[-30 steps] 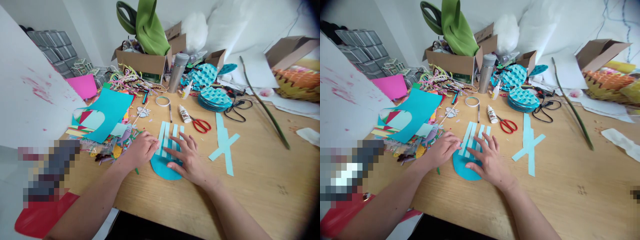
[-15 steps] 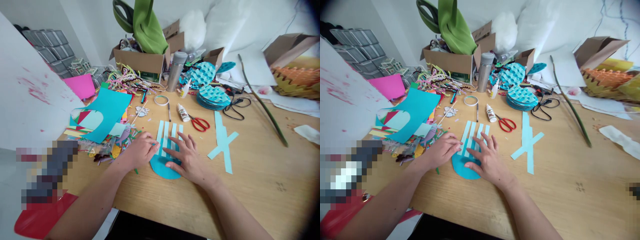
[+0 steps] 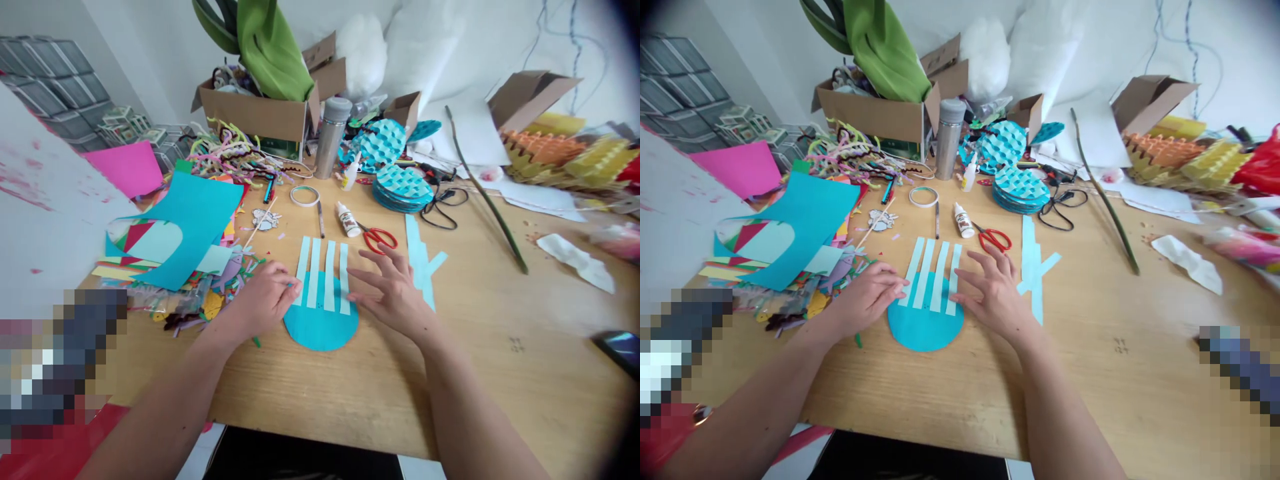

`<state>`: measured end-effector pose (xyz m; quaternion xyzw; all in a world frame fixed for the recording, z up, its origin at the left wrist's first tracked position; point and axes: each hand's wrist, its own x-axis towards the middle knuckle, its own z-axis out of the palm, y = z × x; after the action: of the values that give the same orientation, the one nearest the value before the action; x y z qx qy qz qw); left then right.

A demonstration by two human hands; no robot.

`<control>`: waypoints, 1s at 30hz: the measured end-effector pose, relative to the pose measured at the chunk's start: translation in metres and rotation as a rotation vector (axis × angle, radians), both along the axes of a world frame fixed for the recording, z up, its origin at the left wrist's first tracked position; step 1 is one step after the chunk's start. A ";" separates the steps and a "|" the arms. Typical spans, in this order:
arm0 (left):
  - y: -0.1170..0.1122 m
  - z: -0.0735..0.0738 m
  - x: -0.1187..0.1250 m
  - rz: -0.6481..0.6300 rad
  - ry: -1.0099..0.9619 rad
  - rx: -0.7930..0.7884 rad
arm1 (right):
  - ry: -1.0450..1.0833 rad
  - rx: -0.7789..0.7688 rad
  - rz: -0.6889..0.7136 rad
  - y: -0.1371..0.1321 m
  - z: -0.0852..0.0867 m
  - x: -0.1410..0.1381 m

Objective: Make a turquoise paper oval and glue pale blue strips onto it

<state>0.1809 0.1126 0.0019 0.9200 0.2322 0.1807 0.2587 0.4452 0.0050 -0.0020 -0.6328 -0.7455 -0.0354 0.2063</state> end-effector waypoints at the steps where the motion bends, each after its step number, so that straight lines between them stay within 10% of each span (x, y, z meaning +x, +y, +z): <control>1: 0.000 0.000 0.000 -0.002 -0.003 0.001 | -0.014 -0.012 -0.004 0.000 -0.001 0.001; 30: 0.000 0.000 0.000 -0.012 0.006 0.015 | -0.057 -0.109 0.004 -0.001 -0.009 -0.003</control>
<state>0.1811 0.1125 0.0017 0.9239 0.2259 0.1780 0.2522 0.4425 0.0039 -0.0114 -0.6402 -0.7533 -0.0121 0.1503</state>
